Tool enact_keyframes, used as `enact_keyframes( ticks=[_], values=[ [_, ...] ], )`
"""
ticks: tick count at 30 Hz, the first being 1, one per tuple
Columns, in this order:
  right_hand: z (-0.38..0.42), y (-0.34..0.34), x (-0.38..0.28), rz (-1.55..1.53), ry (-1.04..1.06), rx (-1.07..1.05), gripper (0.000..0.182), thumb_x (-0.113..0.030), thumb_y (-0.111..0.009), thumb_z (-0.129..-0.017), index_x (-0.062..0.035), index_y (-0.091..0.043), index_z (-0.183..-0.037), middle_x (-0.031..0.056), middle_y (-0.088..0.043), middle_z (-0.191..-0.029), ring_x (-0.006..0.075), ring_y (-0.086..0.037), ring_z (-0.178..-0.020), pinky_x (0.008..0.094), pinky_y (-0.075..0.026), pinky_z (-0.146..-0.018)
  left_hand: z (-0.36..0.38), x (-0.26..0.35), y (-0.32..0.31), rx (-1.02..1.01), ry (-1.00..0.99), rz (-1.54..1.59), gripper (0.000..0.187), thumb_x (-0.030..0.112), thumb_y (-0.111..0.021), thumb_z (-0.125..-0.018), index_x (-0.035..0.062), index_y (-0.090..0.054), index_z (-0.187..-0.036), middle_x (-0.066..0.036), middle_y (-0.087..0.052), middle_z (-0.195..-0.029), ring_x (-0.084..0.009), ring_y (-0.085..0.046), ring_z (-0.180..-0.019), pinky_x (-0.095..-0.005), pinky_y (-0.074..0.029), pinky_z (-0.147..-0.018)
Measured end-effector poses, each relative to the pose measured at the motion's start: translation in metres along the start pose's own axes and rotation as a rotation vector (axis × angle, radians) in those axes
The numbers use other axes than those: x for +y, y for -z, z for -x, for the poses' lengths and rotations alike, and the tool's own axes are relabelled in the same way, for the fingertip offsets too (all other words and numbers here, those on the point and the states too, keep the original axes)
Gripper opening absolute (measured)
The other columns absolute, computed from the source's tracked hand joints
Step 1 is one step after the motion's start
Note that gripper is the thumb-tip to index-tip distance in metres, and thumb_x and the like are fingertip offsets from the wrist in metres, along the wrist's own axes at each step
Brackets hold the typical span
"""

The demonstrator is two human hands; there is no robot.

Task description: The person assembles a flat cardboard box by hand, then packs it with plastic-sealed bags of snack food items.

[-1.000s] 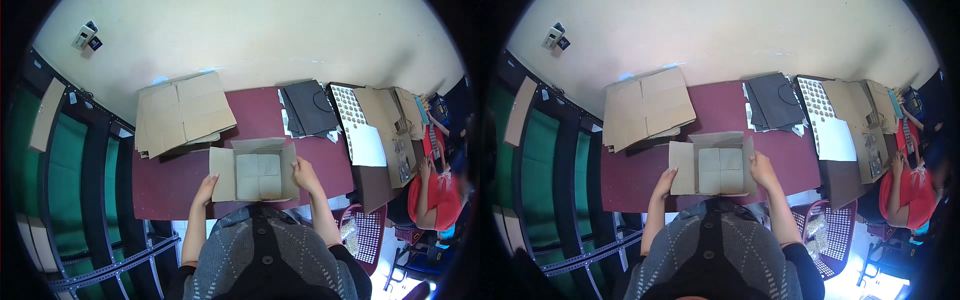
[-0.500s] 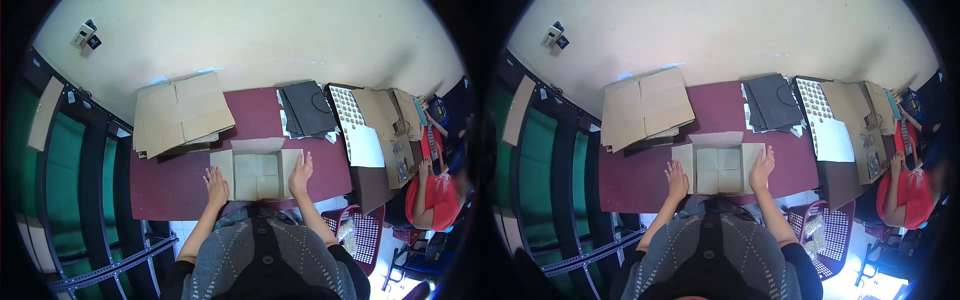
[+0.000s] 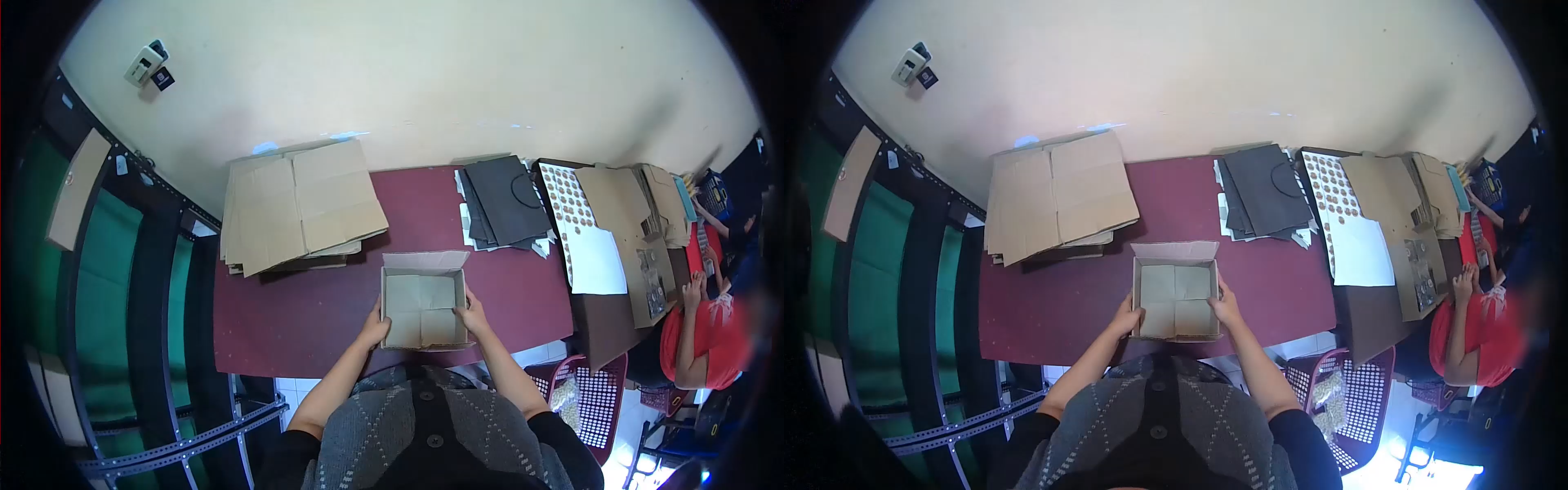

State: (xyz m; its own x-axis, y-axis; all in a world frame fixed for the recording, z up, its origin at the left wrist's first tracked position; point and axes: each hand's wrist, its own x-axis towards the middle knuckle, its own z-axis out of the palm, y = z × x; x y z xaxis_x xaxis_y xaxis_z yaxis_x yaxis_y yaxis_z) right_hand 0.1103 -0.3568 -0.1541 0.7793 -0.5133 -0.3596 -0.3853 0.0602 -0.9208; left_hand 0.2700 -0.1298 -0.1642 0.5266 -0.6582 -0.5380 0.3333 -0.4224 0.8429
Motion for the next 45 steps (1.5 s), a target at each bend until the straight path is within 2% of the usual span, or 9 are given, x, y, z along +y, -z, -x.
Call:
enact_keyframes(
  ticks=[5,8,15,21,27,31,34,37,45],
  values=[
    [0.020,-0.018,-0.023,0.156,0.188,0.359,0.059,0.002,-0.057,-0.073,-0.0020,-0.046,-0.131,0.0221,-0.053,-0.125,0.0361,-0.051,-0.117,0.0385,-0.038,-0.102,-0.003,-0.013,-0.013,0.164,-0.132,-0.236,0.073,0.000,-0.044,-0.081,-0.0034,-0.010,-0.146,-0.031,-0.031,-0.142,-0.0388,-0.033,-0.133,-0.0361,-0.027,-0.110],
    [0.017,-0.018,-0.043,0.863,0.840,0.100,0.058,-0.001,-0.058,-0.077,-0.0090,-0.046,-0.133,0.0195,-0.038,-0.141,0.0378,-0.038,-0.129,0.0454,-0.034,-0.106,0.004,-0.008,-0.015,0.225,-0.118,-0.356,0.073,0.001,-0.044,-0.081,-0.0035,-0.011,-0.145,-0.030,-0.032,-0.141,-0.0393,-0.034,-0.132,-0.0366,-0.028,-0.109],
    [-0.063,-0.046,-0.085,1.253,0.756,0.143,0.061,-0.015,-0.059,-0.082,-0.0119,-0.038,-0.139,0.0172,-0.035,-0.144,0.0395,-0.035,-0.130,0.0464,-0.034,-0.105,0.001,-0.013,-0.013,0.224,-0.132,-0.405,0.071,0.003,-0.045,-0.082,-0.0042,-0.012,-0.144,-0.029,-0.029,-0.143,-0.0410,-0.032,-0.132,-0.0393,-0.028,-0.110],
    [-0.091,-0.042,-0.071,1.059,0.535,-0.105,0.020,-0.013,-0.053,-0.078,-0.0064,-0.065,-0.093,0.0204,-0.065,-0.079,0.0394,-0.063,-0.078,0.0496,-0.048,-0.072,-0.008,-0.024,-0.009,0.232,-0.205,-0.427,0.075,0.006,-0.047,-0.081,-0.0012,-0.010,-0.146,-0.027,-0.021,-0.147,-0.0403,-0.023,-0.137,-0.0393,-0.023,-0.112],
    [-0.094,-0.040,-0.073,1.093,0.554,-0.126,0.022,-0.012,-0.053,-0.077,-0.0066,-0.066,-0.094,0.0209,-0.065,-0.082,0.0386,-0.063,-0.081,0.0485,-0.049,-0.075,-0.011,0.056,-0.017,0.340,-0.519,-0.578,0.092,0.009,-0.056,-0.080,0.0131,0.005,-0.149,-0.029,-0.005,-0.150,-0.0518,-0.009,-0.136,-0.0462,-0.027,-0.109],
    [-0.080,-0.038,-0.083,0.895,0.465,-0.098,0.028,-0.013,-0.054,-0.081,-0.0069,-0.064,-0.107,0.0238,-0.063,-0.103,0.0371,-0.060,-0.103,0.0451,-0.047,-0.089,-0.067,0.085,-0.010,0.222,-0.381,-0.644,0.045,0.000,-0.050,-0.083,0.0082,-0.040,-0.126,-0.026,-0.043,-0.125,-0.0468,-0.045,-0.115,-0.0478,-0.041,-0.094],
    [-0.037,-0.031,-0.111,0.554,0.798,-0.050,0.031,-0.015,-0.058,-0.085,-0.0083,-0.062,-0.115,0.0223,-0.051,-0.130,0.0364,-0.042,-0.128,0.0440,-0.035,-0.104,-0.088,0.088,-0.014,0.334,-0.473,-0.650,0.022,-0.003,-0.045,-0.084,0.0044,-0.046,-0.105,-0.024,-0.050,-0.106,-0.0431,-0.053,-0.100,-0.0484,-0.044,-0.084],
    [0.008,-0.012,-0.118,0.340,0.507,-0.416,0.038,-0.020,-0.064,-0.085,-0.0091,-0.059,-0.120,0.0177,-0.037,-0.145,0.0378,-0.023,-0.139,0.0455,-0.023,-0.112,-0.118,0.087,-0.020,0.405,-0.434,-0.582,0.023,-0.001,-0.042,-0.085,0.0049,-0.047,-0.107,-0.025,-0.051,-0.105,-0.0431,-0.053,-0.102,-0.0476,-0.044,-0.083],
    [0.036,-0.004,-0.057,0.909,0.252,-0.356,0.056,-0.048,-0.074,-0.068,-0.0141,-0.064,-0.111,0.0150,-0.064,-0.105,0.0335,-0.056,-0.109,0.0433,-0.043,-0.092,-0.123,0.103,-0.038,0.516,-0.466,-0.552,0.025,-0.001,-0.041,-0.086,0.0032,-0.047,-0.110,-0.025,-0.050,-0.106,-0.0424,-0.054,-0.098,-0.0462,-0.044,-0.083]
  ],
)
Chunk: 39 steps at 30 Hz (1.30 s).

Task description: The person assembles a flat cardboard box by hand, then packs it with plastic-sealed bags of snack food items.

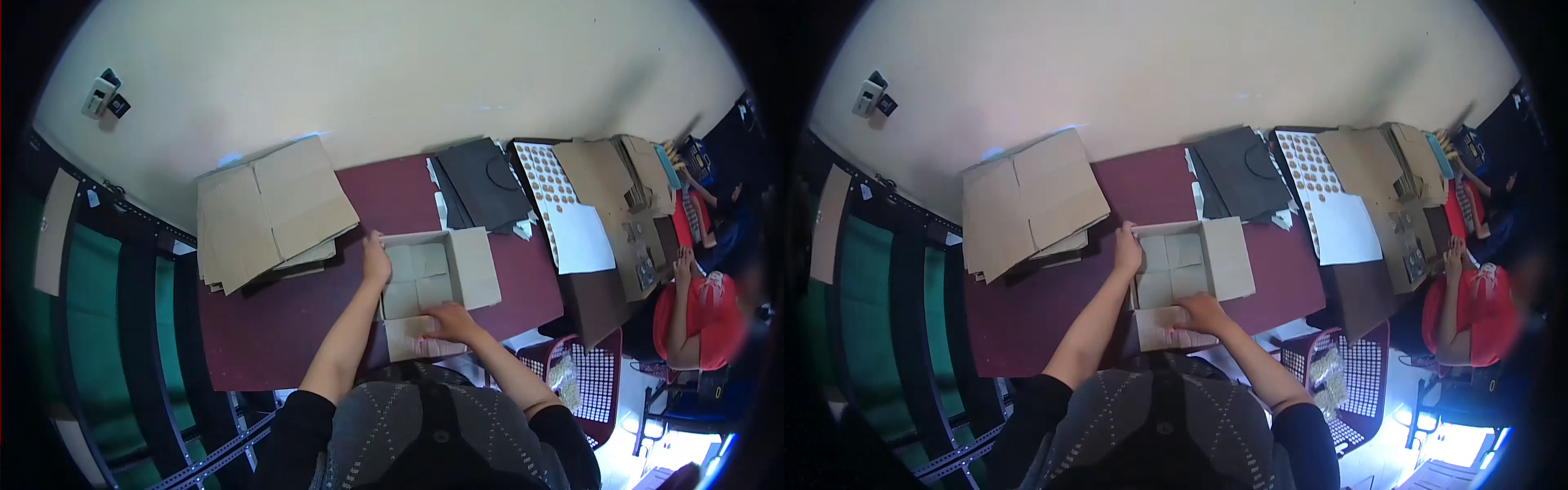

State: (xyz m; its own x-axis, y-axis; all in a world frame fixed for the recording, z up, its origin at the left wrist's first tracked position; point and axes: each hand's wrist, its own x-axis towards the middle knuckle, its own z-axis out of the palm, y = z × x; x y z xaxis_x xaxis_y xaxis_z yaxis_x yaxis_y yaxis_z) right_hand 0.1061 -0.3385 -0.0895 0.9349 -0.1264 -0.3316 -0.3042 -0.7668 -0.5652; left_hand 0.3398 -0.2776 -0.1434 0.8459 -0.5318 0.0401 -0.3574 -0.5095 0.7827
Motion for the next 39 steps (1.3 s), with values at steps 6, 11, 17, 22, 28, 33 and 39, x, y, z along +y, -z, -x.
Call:
enact_keyframes(
  ticks=[6,11,17,22,28,33,39],
  values=[
    [-0.013,-0.035,0.007,0.188,0.045,0.288,0.027,-0.040,-0.066,-0.079,-0.0142,-0.065,-0.087,0.0056,-0.066,-0.076,0.0296,-0.064,-0.074,0.0411,-0.050,-0.065,0.014,0.021,0.024,-0.161,0.024,-0.117,0.041,0.011,-0.053,-0.087,0.0092,-0.041,-0.126,-0.027,-0.047,-0.117,-0.0452,-0.051,-0.108,-0.0525,-0.042,-0.092],
    [-0.014,-0.042,0.016,0.203,0.073,0.338,0.022,-0.035,-0.063,-0.080,-0.0139,-0.065,-0.086,0.0089,-0.066,-0.079,0.0292,-0.065,-0.076,0.0428,-0.050,-0.066,0.095,0.047,0.042,0.053,-0.521,-0.231,0.063,0.021,-0.059,-0.085,0.0108,-0.032,-0.141,-0.026,-0.035,-0.140,-0.0386,-0.028,-0.136,-0.0664,-0.004,-0.107],
    [-0.012,-0.032,0.009,0.173,0.074,0.243,0.019,-0.028,-0.064,-0.078,-0.0096,-0.064,-0.083,0.0130,-0.066,-0.077,0.0339,-0.064,-0.076,0.0452,-0.050,-0.068,0.138,0.007,0.055,-0.725,-0.411,-0.585,0.031,0.016,-0.059,-0.082,0.0147,-0.062,-0.112,-0.016,-0.065,-0.095,-0.0289,-0.060,-0.102,-0.0577,-0.007,-0.112],
    [0.013,-0.037,0.015,0.133,0.189,0.284,0.019,-0.027,-0.063,-0.078,-0.0086,-0.064,-0.083,0.0137,-0.065,-0.076,0.0341,-0.064,-0.075,0.0453,-0.050,-0.068,0.174,0.009,0.045,-0.475,-0.495,-0.609,0.023,0.004,-0.051,-0.080,0.0124,-0.066,-0.094,-0.013,-0.063,-0.070,-0.0282,-0.064,-0.079,-0.0521,-0.018,-0.112],
    [0.030,-0.043,0.022,0.105,0.211,0.288,0.019,-0.025,-0.063,-0.077,-0.0090,-0.066,-0.087,0.0123,-0.066,-0.078,0.0324,-0.064,-0.078,0.0437,-0.050,-0.070,0.197,0.014,0.040,-0.412,-0.516,-0.537,0.028,0.002,-0.050,-0.080,0.0141,-0.068,-0.097,-0.011,-0.065,-0.072,-0.0275,-0.064,-0.080,-0.0530,-0.016,-0.112],
    [0.034,-0.036,0.018,0.045,0.253,0.297,0.029,-0.034,-0.063,-0.076,-0.0101,-0.068,-0.093,0.0120,-0.067,-0.082,0.0313,-0.063,-0.084,0.0429,-0.049,-0.077,0.204,0.030,0.044,-0.537,-0.394,-0.600,0.053,0.014,-0.065,-0.077,0.0136,-0.050,-0.128,-0.012,-0.060,-0.112,-0.0308,-0.054,-0.109,-0.0628,-0.012,-0.109],
    [0.059,-0.029,0.008,-0.176,0.393,0.717,0.065,-0.013,-0.066,-0.074,-0.0132,-0.044,-0.135,0.0170,-0.047,-0.130,0.0386,-0.041,-0.123,0.0470,-0.032,-0.105,0.219,0.086,0.069,-0.329,-0.502,-0.389,0.077,0.039,-0.061,-0.083,0.0096,-0.026,-0.145,-0.015,-0.035,-0.145,-0.0378,-0.032,-0.134,-0.0672,-0.004,-0.106]
  ],
)
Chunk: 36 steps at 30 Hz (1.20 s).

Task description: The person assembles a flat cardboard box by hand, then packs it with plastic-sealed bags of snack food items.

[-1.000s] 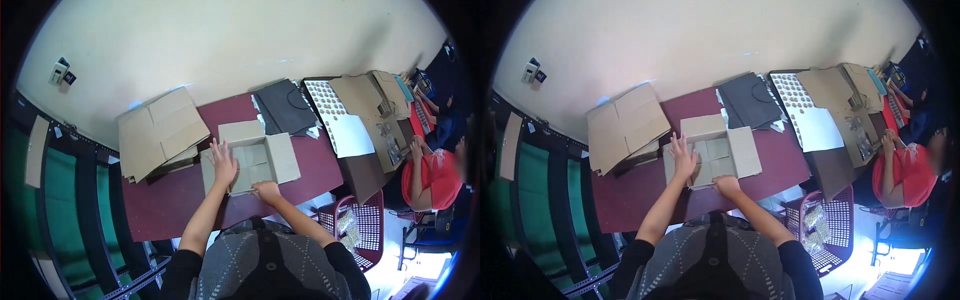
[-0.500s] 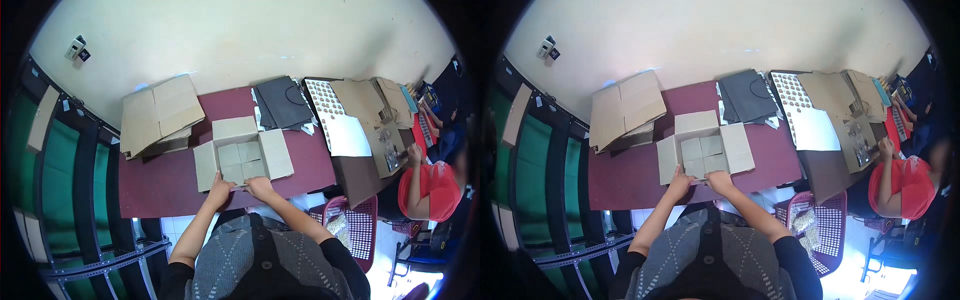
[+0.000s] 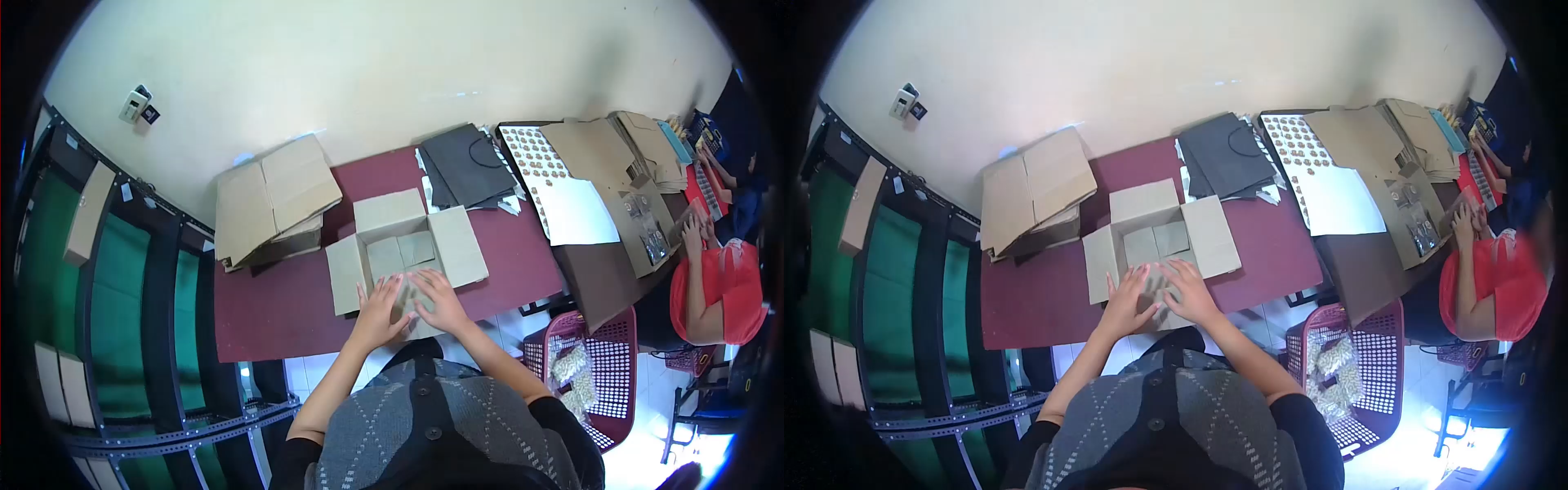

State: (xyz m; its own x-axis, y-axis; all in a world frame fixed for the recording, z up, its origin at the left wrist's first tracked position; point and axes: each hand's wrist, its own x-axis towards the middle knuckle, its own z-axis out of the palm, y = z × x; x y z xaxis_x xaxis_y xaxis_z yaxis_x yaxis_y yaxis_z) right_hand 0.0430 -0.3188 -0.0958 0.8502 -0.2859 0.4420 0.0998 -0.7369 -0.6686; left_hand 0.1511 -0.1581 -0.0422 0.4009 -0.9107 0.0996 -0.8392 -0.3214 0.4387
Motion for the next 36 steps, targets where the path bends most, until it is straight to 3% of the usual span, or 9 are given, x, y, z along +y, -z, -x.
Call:
enact_keyframes(
  ticks=[5,7,8,11,17,21,25,32,36],
  values=[
    [0.025,0.051,-0.009,0.082,-0.132,0.220,0.069,-0.004,-0.059,-0.072,-0.0019,-0.036,-0.138,0.0195,-0.048,-0.129,0.0404,-0.038,-0.125,0.0468,-0.032,-0.105,-0.033,0.032,0.006,0.125,-0.087,0.161,0.068,0.029,-0.057,-0.087,0.0106,-0.027,-0.145,-0.015,-0.039,-0.142,-0.0337,-0.038,-0.130,-0.0627,-0.006,-0.108],
    [0.045,0.068,0.000,0.212,-0.211,0.394,0.074,0.003,-0.053,-0.069,0.0008,-0.030,-0.140,0.0204,-0.047,-0.130,0.0425,-0.036,-0.127,0.0476,-0.029,-0.107,-0.043,0.051,0.000,0.141,-0.056,0.302,0.066,0.019,-0.058,-0.087,0.0101,-0.027,-0.144,-0.016,-0.044,-0.137,-0.0302,-0.054,-0.114,-0.0541,-0.026,-0.106],
    [0.057,0.079,0.001,0.329,-0.219,0.413,0.078,0.008,-0.047,-0.067,0.0025,-0.026,-0.141,0.0210,-0.043,-0.133,0.0436,-0.031,-0.130,0.0483,-0.025,-0.108,-0.048,0.054,-0.012,0.194,-0.134,0.404,0.068,0.009,-0.058,-0.086,0.0097,-0.025,-0.145,-0.017,-0.050,-0.131,-0.0241,-0.063,-0.091,-0.0384,-0.044,-0.092],
    [0.095,0.103,-0.009,0.448,-0.449,0.570,0.078,0.008,-0.046,-0.065,0.0024,-0.027,-0.141,0.0206,-0.039,-0.137,0.0437,-0.026,-0.132,0.0486,-0.023,-0.109,-0.059,0.092,-0.037,-0.039,-0.042,0.628,0.070,0.004,-0.058,-0.084,0.0088,-0.025,-0.145,-0.019,-0.053,-0.124,-0.0222,-0.063,-0.076,-0.0347,-0.049,-0.080],
    [0.217,0.115,-0.061,0.701,-0.931,0.896,0.073,-0.002,-0.056,-0.072,-0.0032,-0.032,-0.141,0.0176,-0.041,-0.139,0.0418,-0.028,-0.132,0.0470,-0.022,-0.110,-0.051,0.175,-0.081,-0.214,-0.631,0.622,0.068,-0.001,-0.054,-0.084,0.0101,-0.028,-0.145,-0.014,-0.055,-0.122,-0.0194,-0.056,-0.072,-0.0304,-0.047,-0.076],
    [0.286,0.085,-0.057,0.576,-1.278,1.071,0.071,-0.010,-0.062,-0.073,-0.0061,-0.036,-0.139,0.0258,-0.044,-0.129,0.0447,-0.032,-0.127,0.0487,-0.024,-0.109,-0.040,0.191,-0.103,-0.521,-0.588,0.780,0.065,0.000,-0.051,-0.084,0.0117,-0.030,-0.144,-0.015,-0.056,-0.120,-0.0207,-0.056,-0.075,-0.0303,-0.047,-0.074],
    [0.355,0.088,-0.052,0.619,-1.367,1.068,0.057,-0.010,-0.063,-0.075,-0.0066,-0.047,-0.130,0.0217,-0.052,-0.120,0.0385,-0.043,-0.117,0.0458,-0.034,-0.101,-0.018,0.207,-0.129,-0.686,-0.456,0.737,0.063,-0.001,-0.051,-0.085,0.0111,-0.031,-0.144,-0.014,-0.057,-0.117,-0.0172,-0.055,-0.074,-0.0287,-0.047,-0.072],
    [0.437,0.111,-0.069,0.172,-1.598,1.444,0.036,-0.016,-0.057,-0.083,-0.0040,-0.060,-0.117,0.0188,-0.064,-0.110,0.0306,-0.060,-0.104,0.0365,-0.045,-0.090,-0.006,0.251,-0.164,-0.804,-0.468,0.724,0.055,0.000,-0.051,-0.087,0.0094,-0.038,-0.139,-0.009,-0.059,-0.104,-0.0148,-0.054,-0.067,-0.0279,-0.047,-0.065],
    [0.501,0.113,-0.042,0.158,-1.674,1.251,0.035,-0.019,-0.057,-0.084,-0.0044,-0.060,-0.116,0.0190,-0.065,-0.106,0.0311,-0.062,-0.101,0.0366,-0.047,-0.087,-0.025,0.290,-0.227,-0.678,-0.480,0.719,0.049,0.001,-0.050,-0.088,0.0076,-0.041,-0.135,-0.008,-0.061,-0.100,-0.0133,-0.054,-0.067,-0.0267,-0.046,-0.063]
  ],
)
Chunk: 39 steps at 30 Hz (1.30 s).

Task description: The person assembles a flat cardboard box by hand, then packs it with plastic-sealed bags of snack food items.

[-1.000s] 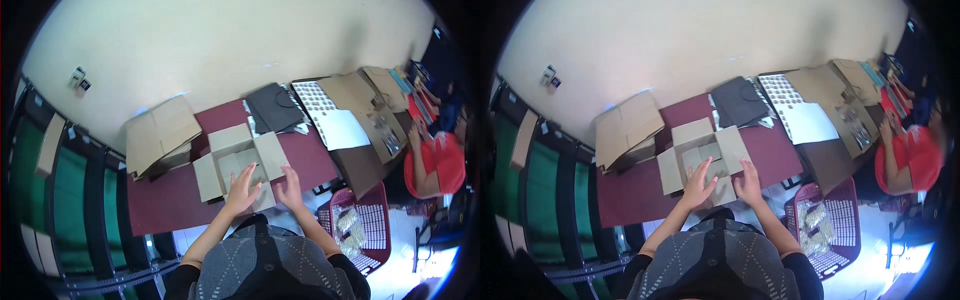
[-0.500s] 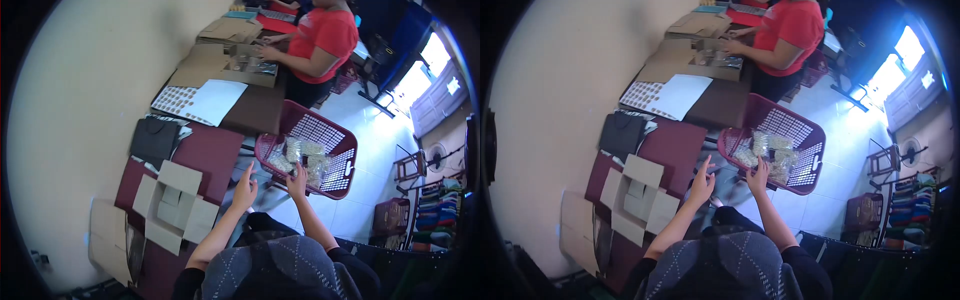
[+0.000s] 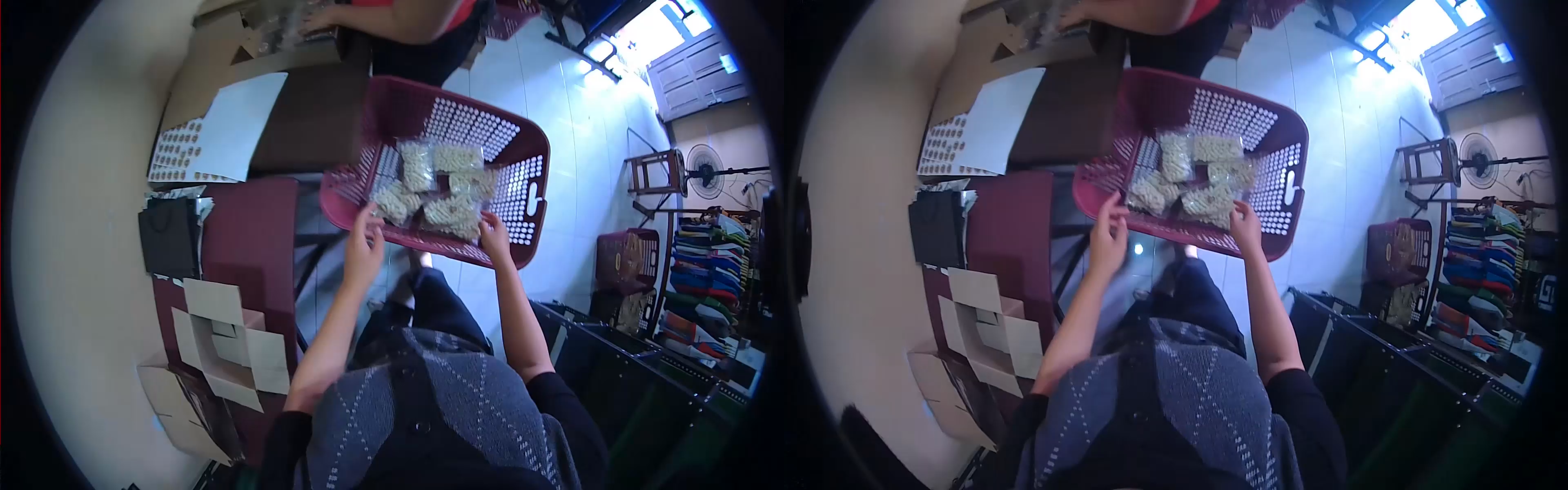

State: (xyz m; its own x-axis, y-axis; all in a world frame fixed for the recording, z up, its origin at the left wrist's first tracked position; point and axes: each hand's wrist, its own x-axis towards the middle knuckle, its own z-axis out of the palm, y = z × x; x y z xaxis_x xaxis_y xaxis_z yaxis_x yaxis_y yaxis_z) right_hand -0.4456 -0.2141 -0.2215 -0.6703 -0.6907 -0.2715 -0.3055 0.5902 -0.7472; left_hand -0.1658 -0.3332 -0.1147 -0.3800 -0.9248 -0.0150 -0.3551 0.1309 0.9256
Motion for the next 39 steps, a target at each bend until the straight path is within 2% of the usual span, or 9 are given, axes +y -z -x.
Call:
enact_keyframes(
  ticks=[5,10,15,18,21,25,29,30,39],
  values=[
    [-0.054,0.001,0.016,0.038,-0.279,-0.171,0.038,-0.021,-0.055,-0.084,-0.0028,-0.058,-0.117,0.0213,-0.064,-0.106,0.0326,-0.062,-0.099,0.0379,-0.048,-0.084,-0.085,-0.043,-0.046,-0.086,0.134,-0.052,0.040,0.004,-0.050,-0.089,0.0079,-0.046,-0.128,-0.008,-0.063,-0.099,-0.0140,-0.056,-0.073,-0.0266,-0.046,-0.063],
    [-0.103,-0.049,0.086,-0.019,-0.121,-0.401,0.070,-0.028,-0.066,-0.081,-0.0011,-0.035,-0.139,0.0274,-0.040,-0.137,0.0370,-0.038,-0.130,0.0395,-0.032,-0.106,-0.136,-0.138,-0.110,0.392,0.953,0.876,0.026,0.013,-0.055,-0.087,0.0103,-0.049,-0.112,-0.006,-0.060,-0.090,-0.0148,-0.056,-0.069,-0.0283,-0.048,-0.058],
    [-0.110,-0.088,0.108,0.137,-0.256,-0.017,0.124,-0.043,-0.081,-0.065,-0.0003,0.002,-0.146,0.0281,-0.009,-0.150,0.0393,-0.017,-0.139,0.0403,-0.019,-0.113,-0.153,-0.259,-0.180,0.097,0.934,0.164,0.063,0.027,-0.074,-0.074,0.0056,-0.044,-0.124,-0.014,-0.060,-0.101,-0.0256,-0.061,-0.084,-0.0344,-0.050,-0.075],
    [-0.098,-0.082,0.078,0.056,-0.478,-0.098,0.135,-0.038,-0.087,-0.057,-0.0021,0.008,-0.146,0.0289,-0.009,-0.149,0.0414,-0.018,-0.138,0.0417,-0.021,-0.112,-0.177,-0.260,-0.194,0.129,0.363,-0.614,0.096,0.029,-0.083,-0.067,0.0010,-0.027,-0.140,-0.022,-0.057,-0.119,-0.0311,-0.056,-0.108,-0.0349,-0.040,-0.097],
    [-0.086,-0.105,0.114,-0.214,-0.408,-0.085,0.121,-0.021,-0.085,-0.060,-0.0083,-0.002,-0.148,0.0302,-0.044,-0.130,0.0389,-0.048,-0.120,0.0378,-0.037,-0.102,-0.195,-0.242,-0.189,-0.221,0.602,0.013,0.107,0.027,-0.084,-0.066,0.0000,-0.017,-0.143,-0.022,-0.054,-0.122,-0.0282,-0.056,-0.108,-0.0341,-0.042,-0.096],
    [-0.112,-0.050,0.071,0.118,-0.326,-0.216,0.085,-0.024,-0.080,-0.069,-0.0057,-0.036,-0.139,0.0219,-0.065,-0.092,0.0289,-0.064,-0.092,0.0390,-0.048,-0.080,-0.208,-0.253,-0.183,-0.464,0.750,-0.149,0.110,0.024,-0.084,-0.068,-0.0002,-0.009,-0.144,-0.022,-0.052,-0.124,-0.0264,-0.055,-0.110,-0.0337,-0.043,-0.095],
    [-0.141,-0.040,0.069,-0.189,-0.043,0.140,0.109,-0.011,-0.084,-0.061,-0.0102,-0.016,-0.147,0.0278,-0.049,-0.125,0.0382,-0.050,-0.115,0.0403,-0.044,-0.096,-0.218,-0.265,-0.196,-0.380,0.777,0.160,0.108,0.030,-0.084,-0.068,0.0014,-0.014,-0.145,-0.019,-0.046,-0.133,-0.0250,-0.050,-0.118,-0.0339,-0.042,-0.097],
    [-0.149,-0.038,0.061,-0.002,-0.313,0.020,0.124,-0.010,-0.088,-0.053,-0.0099,-0.008,-0.148,0.0310,-0.030,-0.139,0.0434,-0.039,-0.125,0.0405,-0.039,-0.103,-0.221,-0.257,-0.203,-0.305,0.779,0.119,0.109,0.033,-0.085,-0.067,0.0018,-0.015,-0.144,-0.018,-0.042,-0.137,-0.0252,-0.046,-0.122,-0.0347,-0.039,-0.100],
    [-0.157,-0.072,0.042,0.214,-0.421,-0.081,0.129,-0.014,-0.089,-0.050,-0.0196,-0.007,-0.149,0.0261,-0.013,-0.148,0.0413,-0.035,-0.130,0.0417,-0.045,-0.097,-0.242,-0.279,-0.215,-0.266,0.918,-0.016,0.114,0.046,-0.085,-0.062,0.0031,-0.018,-0.144,-0.018,-0.036,-0.142,-0.0274,-0.038,-0.129,-0.0382,-0.034,-0.104]
  ],
)
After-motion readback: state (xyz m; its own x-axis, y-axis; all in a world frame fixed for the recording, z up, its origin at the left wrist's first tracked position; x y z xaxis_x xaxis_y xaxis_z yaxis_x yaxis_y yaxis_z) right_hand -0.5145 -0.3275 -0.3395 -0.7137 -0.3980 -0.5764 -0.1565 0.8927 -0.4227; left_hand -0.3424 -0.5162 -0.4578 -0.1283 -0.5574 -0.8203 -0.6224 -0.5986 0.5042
